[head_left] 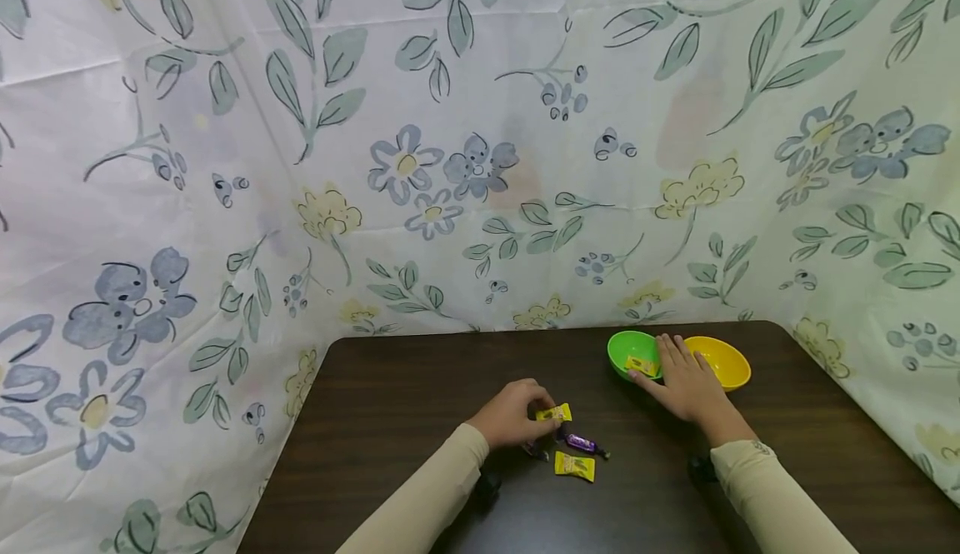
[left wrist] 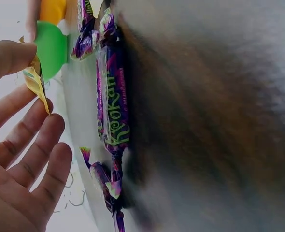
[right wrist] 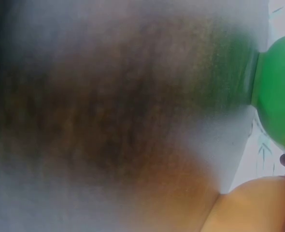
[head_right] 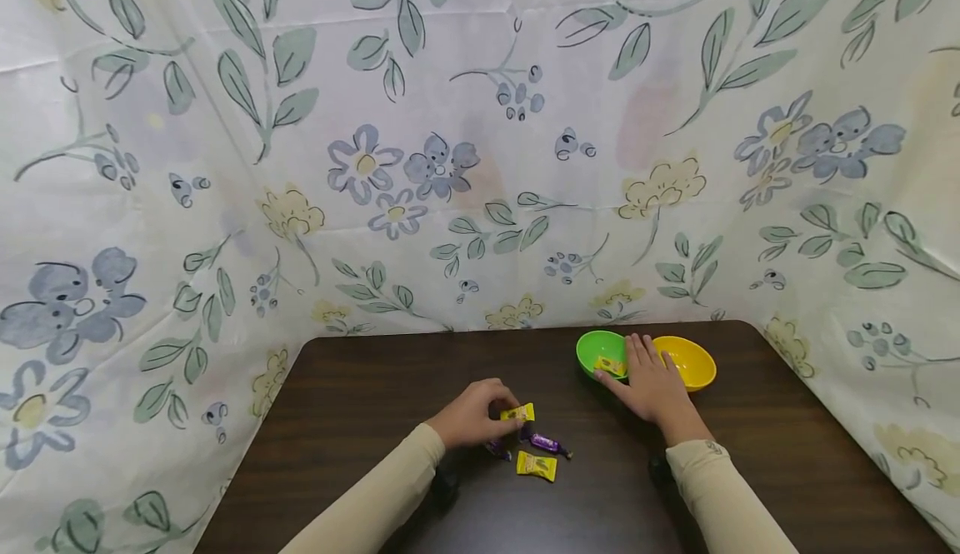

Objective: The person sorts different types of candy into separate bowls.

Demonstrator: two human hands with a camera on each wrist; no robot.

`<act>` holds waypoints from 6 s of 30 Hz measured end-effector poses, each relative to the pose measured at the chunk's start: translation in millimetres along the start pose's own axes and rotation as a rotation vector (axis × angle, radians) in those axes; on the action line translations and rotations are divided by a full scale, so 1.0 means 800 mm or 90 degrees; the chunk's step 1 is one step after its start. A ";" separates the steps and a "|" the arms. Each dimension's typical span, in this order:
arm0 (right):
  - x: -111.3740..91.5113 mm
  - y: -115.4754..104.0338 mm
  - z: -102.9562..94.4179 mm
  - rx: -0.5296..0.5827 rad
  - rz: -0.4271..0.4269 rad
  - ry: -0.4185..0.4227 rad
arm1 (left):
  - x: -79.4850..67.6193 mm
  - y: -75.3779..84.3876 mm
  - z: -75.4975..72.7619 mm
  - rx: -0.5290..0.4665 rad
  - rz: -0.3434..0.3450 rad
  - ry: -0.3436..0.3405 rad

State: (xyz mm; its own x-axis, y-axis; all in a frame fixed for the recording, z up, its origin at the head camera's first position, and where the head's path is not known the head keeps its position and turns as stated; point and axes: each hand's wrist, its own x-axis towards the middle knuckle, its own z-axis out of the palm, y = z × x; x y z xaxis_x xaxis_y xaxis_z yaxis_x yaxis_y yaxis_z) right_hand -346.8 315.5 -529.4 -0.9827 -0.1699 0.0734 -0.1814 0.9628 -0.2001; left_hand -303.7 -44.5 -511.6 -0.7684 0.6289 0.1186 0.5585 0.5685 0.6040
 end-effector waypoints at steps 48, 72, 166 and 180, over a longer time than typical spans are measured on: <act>-0.004 -0.008 -0.003 -0.026 0.007 0.004 | 0.145 0.026 0.002 0.109 0.010 0.054; 0.003 -0.019 -0.006 -0.038 -0.003 -0.004 | 0.155 0.027 0.022 0.090 0.023 0.106; 0.001 0.000 -0.015 0.005 0.000 -0.023 | -0.025 0.033 0.025 0.142 0.116 -0.110; -0.005 -0.008 -0.005 -0.004 0.002 -0.013 | -0.025 0.032 0.037 0.165 0.111 -0.131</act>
State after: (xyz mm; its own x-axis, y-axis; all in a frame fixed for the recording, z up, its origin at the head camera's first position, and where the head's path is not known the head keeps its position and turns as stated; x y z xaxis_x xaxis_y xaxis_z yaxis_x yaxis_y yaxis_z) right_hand -341.9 311.1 -524.8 -0.9839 -0.1704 0.0531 -0.1776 0.9647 -0.1946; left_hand -265.1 -26.7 -521.9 -0.5908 0.8064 0.0255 0.7560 0.5423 0.3664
